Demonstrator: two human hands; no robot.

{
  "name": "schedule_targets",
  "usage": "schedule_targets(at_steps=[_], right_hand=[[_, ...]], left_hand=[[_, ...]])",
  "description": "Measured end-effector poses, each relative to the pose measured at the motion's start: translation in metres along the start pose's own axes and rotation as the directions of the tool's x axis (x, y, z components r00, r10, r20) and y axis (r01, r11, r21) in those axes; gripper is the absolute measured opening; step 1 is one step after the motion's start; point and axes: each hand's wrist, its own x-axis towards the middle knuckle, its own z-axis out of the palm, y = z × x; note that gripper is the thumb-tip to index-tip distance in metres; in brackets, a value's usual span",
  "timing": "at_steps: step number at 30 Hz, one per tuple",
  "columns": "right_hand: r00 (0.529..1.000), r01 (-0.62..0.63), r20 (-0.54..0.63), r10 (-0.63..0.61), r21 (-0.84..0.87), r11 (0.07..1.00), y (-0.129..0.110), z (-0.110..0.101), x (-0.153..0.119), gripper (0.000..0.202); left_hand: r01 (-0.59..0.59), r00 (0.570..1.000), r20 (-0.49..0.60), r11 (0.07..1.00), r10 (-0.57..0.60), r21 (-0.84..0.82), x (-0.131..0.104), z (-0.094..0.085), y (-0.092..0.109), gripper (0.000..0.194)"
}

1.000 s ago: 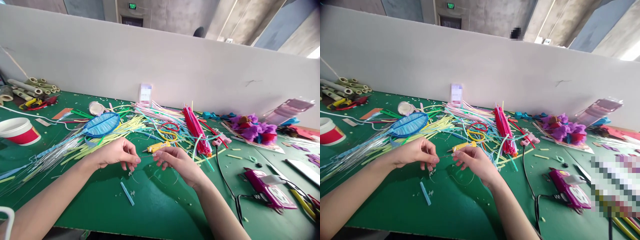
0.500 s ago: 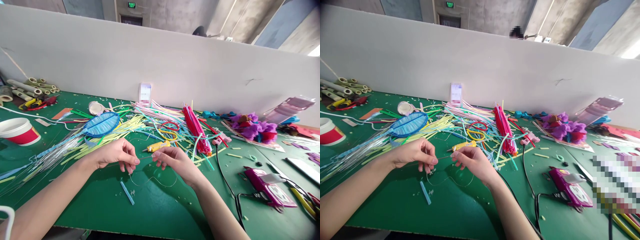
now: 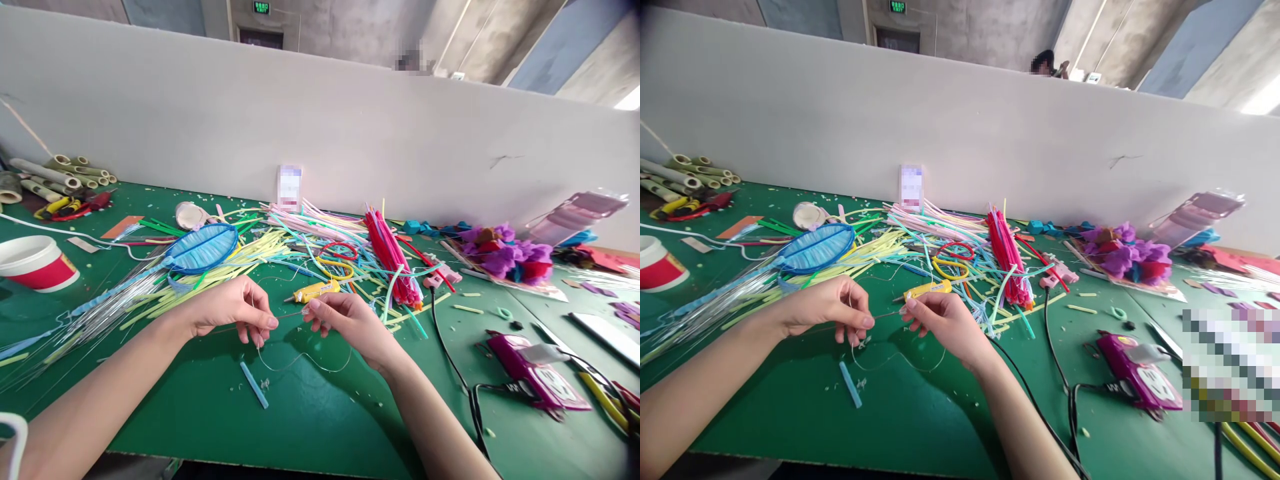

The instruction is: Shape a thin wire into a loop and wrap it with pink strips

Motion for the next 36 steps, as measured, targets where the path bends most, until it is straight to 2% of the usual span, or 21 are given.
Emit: schedule_targets(at_steps=[17,36], right_hand=[[1.000,0.016,0.024,-0.016,-0.005,1.000,0.0018,-0.0012,0.0001,0.037],[0.999,-0.040,-0.008,0.040,-0.011,0.999,0.0061,0.0009,0.0029,0.033]], left_hand=[[0.002,1.000,0.015,1.000,-0.002,-0.012,-0.0010,-0.0002,0.0000,0.021],[0.003,1.000,0.020,1.000,-0.004,0.014,0.0009,-0.0012,-0.0024,0.022]])
